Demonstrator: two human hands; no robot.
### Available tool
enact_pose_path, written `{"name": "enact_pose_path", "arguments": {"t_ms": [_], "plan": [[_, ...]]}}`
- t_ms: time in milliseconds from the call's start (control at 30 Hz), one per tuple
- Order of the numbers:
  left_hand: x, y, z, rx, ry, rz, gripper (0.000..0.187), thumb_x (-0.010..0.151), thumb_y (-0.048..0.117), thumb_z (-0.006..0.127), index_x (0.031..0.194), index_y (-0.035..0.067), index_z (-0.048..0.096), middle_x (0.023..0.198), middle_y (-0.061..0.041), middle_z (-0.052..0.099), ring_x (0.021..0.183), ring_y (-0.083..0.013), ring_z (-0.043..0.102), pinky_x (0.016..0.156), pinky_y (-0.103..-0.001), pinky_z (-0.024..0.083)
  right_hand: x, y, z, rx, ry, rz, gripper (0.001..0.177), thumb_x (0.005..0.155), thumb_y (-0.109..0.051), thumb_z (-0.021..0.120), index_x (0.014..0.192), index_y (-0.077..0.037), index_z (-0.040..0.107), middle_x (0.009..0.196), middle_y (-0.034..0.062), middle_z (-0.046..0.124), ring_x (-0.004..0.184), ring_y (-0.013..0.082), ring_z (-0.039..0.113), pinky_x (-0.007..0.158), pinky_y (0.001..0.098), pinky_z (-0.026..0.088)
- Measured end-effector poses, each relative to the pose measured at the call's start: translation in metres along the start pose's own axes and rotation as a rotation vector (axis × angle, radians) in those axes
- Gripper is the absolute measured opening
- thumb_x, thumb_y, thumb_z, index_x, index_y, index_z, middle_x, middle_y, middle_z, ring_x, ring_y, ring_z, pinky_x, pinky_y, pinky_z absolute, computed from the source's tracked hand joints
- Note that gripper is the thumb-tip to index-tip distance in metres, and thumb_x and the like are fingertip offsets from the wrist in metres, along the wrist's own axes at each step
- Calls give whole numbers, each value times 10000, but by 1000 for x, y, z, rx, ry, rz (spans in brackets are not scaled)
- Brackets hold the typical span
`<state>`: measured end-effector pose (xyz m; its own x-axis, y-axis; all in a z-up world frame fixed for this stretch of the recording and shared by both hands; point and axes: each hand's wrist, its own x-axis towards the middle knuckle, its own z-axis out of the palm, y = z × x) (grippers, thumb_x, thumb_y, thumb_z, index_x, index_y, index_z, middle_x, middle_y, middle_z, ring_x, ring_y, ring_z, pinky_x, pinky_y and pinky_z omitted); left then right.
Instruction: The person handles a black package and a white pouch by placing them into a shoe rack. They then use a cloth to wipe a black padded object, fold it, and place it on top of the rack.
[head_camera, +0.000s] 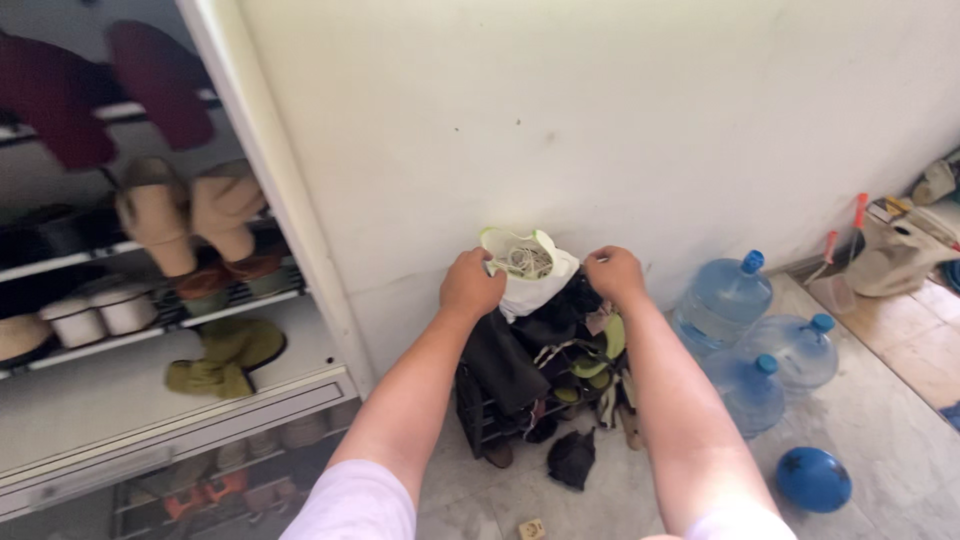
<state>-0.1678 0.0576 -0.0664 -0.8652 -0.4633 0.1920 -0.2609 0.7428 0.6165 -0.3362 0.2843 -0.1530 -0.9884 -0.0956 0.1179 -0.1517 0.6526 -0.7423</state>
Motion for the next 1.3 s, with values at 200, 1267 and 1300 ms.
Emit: {"name": "enact_pose_path", "arguments": {"t_ms": [200, 1267, 1300], "plan": [[44, -54, 56, -7, -54, -116, 393, 824, 335, 714, 1140, 101, 711, 1209, -141, 692, 1150, -344, 645, 961, -469, 521, 43, -1, 75, -42, -65, 14, 460, 787, -351, 731, 1139, -55, 741, 1063, 211, 755, 1036, 357, 718, 936, 434, 557], [69, -1, 131, -349, 220, 6, 373, 961, 276, 625, 1245, 41, 566, 1127, -248, 678, 983, -411, 677, 868, -493, 526, 78, -56, -49, 1035, -258, 231, 354, 992, -179, 478, 1233, 58, 583, 1152, 180, 682, 994, 308, 730, 789, 472, 652], [58, 12, 126, -331, 268, 41, 307, 991, 247, 607, 1206, 31, 572, 1088, -254, 687, 974, -417, 666, 847, -501, 515, 68, -55, -62, 1056, -264, 220, 353, 993, -175, 478, 1231, 64, 581, 1143, 182, 688, 999, 312, 735, 799, 468, 642]]}}
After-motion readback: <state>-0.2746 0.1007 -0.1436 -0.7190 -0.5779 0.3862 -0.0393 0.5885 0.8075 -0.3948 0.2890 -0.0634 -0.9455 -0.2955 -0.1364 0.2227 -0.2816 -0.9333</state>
